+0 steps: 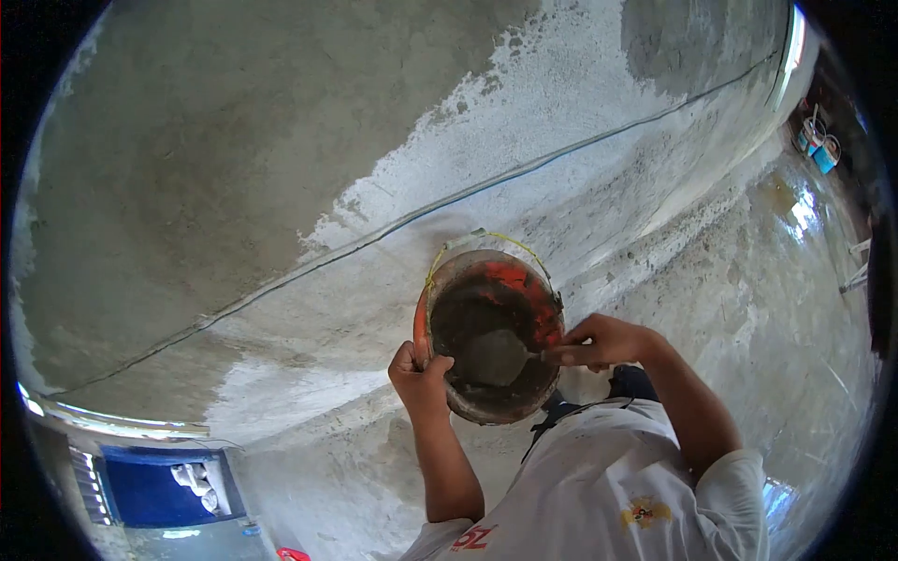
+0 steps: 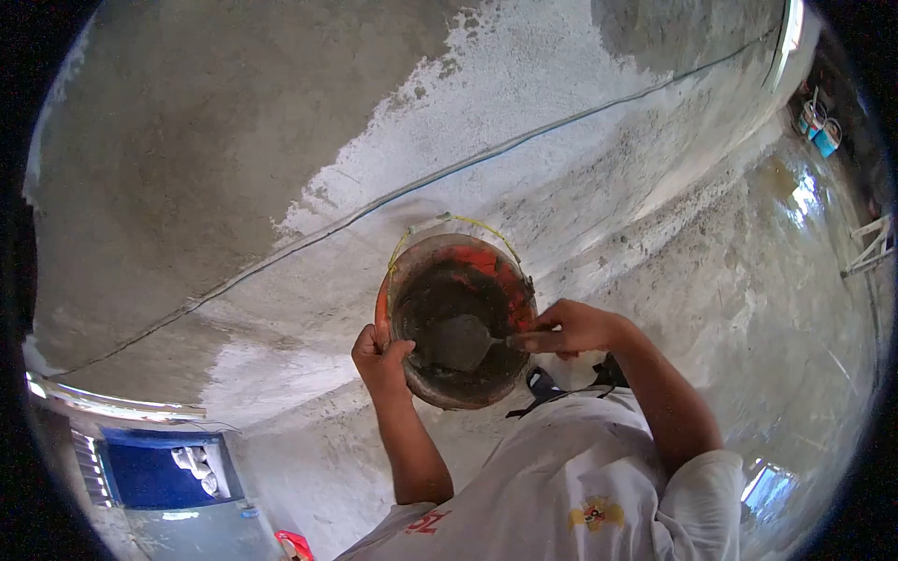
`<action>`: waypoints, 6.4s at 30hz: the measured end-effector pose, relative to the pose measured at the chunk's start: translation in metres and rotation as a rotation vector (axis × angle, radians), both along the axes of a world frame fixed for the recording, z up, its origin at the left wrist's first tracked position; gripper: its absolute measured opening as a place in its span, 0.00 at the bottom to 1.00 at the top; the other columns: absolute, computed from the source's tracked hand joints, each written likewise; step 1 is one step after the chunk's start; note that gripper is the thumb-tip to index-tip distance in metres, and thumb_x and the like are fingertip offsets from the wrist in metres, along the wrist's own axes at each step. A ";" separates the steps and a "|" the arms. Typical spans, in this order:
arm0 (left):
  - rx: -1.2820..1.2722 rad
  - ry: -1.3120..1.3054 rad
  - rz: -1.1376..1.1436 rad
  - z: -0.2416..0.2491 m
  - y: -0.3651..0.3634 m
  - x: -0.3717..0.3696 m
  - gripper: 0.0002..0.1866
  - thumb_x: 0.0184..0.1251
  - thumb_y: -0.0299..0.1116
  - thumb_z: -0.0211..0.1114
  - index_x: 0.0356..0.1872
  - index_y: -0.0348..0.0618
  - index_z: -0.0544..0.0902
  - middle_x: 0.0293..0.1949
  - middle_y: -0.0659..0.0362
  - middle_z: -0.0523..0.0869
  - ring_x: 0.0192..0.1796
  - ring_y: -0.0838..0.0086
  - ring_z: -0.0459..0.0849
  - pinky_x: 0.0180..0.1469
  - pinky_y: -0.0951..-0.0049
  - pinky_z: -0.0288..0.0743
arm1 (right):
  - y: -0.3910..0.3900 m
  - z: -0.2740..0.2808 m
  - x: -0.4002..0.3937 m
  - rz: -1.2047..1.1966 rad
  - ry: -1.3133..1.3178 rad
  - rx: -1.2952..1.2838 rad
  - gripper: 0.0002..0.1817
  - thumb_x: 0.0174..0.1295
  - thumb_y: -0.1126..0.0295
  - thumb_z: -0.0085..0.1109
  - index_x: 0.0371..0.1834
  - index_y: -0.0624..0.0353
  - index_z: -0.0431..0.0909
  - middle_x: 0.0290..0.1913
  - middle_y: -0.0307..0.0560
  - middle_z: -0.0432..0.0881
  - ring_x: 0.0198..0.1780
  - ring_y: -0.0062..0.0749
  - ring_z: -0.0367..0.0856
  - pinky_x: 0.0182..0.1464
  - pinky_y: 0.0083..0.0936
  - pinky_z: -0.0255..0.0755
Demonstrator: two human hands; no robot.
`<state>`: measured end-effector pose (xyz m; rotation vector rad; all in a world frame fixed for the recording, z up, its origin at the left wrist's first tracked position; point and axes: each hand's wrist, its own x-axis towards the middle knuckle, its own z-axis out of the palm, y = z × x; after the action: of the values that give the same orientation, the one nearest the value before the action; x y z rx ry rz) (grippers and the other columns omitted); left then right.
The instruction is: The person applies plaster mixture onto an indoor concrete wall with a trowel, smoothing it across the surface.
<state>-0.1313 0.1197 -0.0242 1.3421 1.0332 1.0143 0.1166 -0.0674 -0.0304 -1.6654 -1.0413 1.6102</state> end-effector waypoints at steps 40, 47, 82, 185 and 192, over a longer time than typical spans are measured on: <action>0.003 -0.437 0.384 0.081 -0.107 0.164 0.17 0.43 0.15 0.64 0.19 0.47 0.65 0.22 0.70 0.67 0.26 0.83 0.63 0.30 0.76 0.60 | -0.037 0.097 0.257 -0.043 -0.790 1.029 0.21 0.53 0.79 0.75 0.52 0.61 0.84 0.45 0.55 0.87 0.44 0.50 0.88 0.47 0.33 0.81; 0.004 -0.367 0.359 0.073 -0.096 0.164 0.17 0.44 0.13 0.63 0.20 0.47 0.65 0.23 0.68 0.69 0.26 0.80 0.66 0.31 0.73 0.64 | -0.041 0.076 0.262 -0.212 -0.460 0.910 0.22 0.55 0.80 0.77 0.54 0.65 0.83 0.47 0.48 0.88 0.48 0.29 0.86 0.51 0.26 0.79; 0.000 -0.290 0.308 0.047 -0.077 0.122 0.15 0.39 0.17 0.64 0.18 0.46 0.66 0.20 0.68 0.68 0.24 0.82 0.64 0.27 0.75 0.61 | 0.084 0.198 0.314 -0.257 -0.085 1.069 0.27 0.80 0.48 0.50 0.52 0.67 0.81 0.29 0.43 0.80 0.22 0.23 0.73 0.26 0.23 0.68; -0.016 -0.120 0.523 0.003 -0.148 0.175 0.13 0.44 0.16 0.64 0.20 0.42 0.68 0.24 0.61 0.74 0.27 0.74 0.70 0.31 0.69 0.68 | -0.008 0.007 0.280 -0.368 -0.171 0.767 0.16 0.75 0.58 0.59 0.38 0.62 0.82 0.24 0.44 0.81 0.22 0.28 0.77 0.28 0.30 0.72; -0.080 0.195 0.576 0.025 -0.129 0.138 0.13 0.38 0.21 0.67 0.18 0.40 0.68 0.19 0.63 0.68 0.25 0.75 0.66 0.28 0.66 0.63 | -0.063 0.016 0.190 0.003 -0.847 0.620 0.18 0.56 0.61 0.73 0.48 0.52 0.82 0.43 0.50 0.88 0.43 0.51 0.88 0.43 0.44 0.80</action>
<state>0.0071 -0.0093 0.0007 1.1123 1.6486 1.2575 0.3066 -0.1305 -0.0148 -1.8700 -1.7104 0.4159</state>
